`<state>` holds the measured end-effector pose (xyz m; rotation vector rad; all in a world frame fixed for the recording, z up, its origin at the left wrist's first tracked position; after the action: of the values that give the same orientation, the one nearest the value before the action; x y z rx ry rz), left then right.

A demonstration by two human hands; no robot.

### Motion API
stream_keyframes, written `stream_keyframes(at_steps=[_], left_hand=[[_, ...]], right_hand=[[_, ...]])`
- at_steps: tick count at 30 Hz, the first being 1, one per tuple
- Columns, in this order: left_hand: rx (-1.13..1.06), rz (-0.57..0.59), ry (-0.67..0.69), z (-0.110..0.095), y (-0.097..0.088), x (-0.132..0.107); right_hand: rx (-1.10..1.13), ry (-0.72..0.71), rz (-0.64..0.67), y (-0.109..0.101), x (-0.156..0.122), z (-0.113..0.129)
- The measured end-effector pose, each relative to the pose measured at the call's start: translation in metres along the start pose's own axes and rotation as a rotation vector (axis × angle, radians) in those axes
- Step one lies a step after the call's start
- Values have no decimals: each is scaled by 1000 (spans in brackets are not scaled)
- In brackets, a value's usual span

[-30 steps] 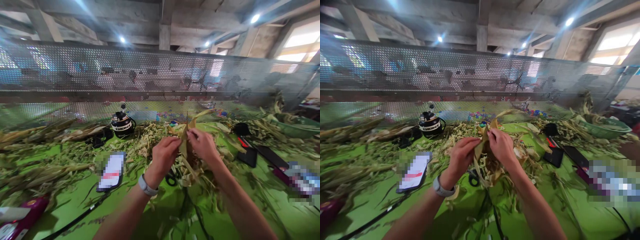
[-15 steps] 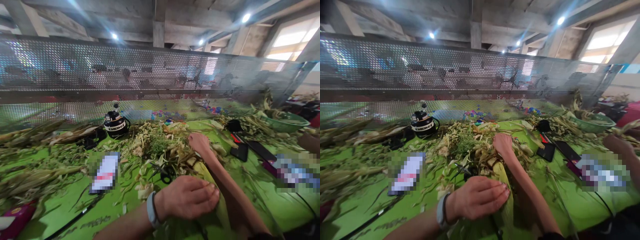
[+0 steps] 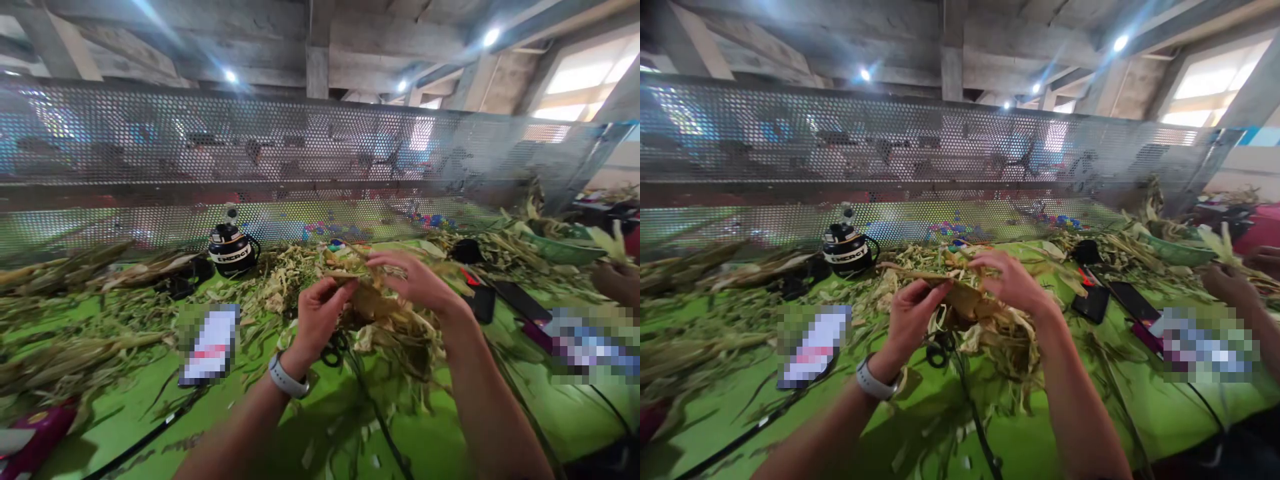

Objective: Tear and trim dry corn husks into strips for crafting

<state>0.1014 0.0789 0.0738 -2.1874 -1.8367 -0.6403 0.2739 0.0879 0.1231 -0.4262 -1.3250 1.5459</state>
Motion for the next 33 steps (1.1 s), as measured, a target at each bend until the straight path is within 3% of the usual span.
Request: stream_keyframes(at_steps=[3,5,8,12,14,17,22,29,33], left_hand=[[-96,-31,-40,0,-7,8],[-129,-78,-47,2,-11,10],[-196,-70,-23,6,-10,10],[-225,195,-71,18,8,6],[-147,243,-122,26,13,5],[-30,243,-103,35,14,5],[16,260,-111,46,9,9],[-161,372,-199,45,8,12],[-212,261,-196,46,5,15]], right_hand=[[36,-157,180,5,-6,21],[27,-197,206,11,-5,27],[30,-200,101,16,2,29],[-6,-133,-149,15,9,28],[0,-135,-203,15,9,30],[114,-158,-182,17,11,32],[321,-45,-150,25,14,30],[498,62,-246,37,15,28],[736,116,-267,46,17,17]])
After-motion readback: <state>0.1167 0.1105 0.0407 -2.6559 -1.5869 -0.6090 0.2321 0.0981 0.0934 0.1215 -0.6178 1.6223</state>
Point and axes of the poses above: each hand's wrist, its own x-axis towards the middle knuckle, its own y-axis out of the palm, z = x × y, the point moved 4 cm from there along x, towards the middle knuckle, and after that the axes turned 7 degrees about z, right-handed, at the moved point
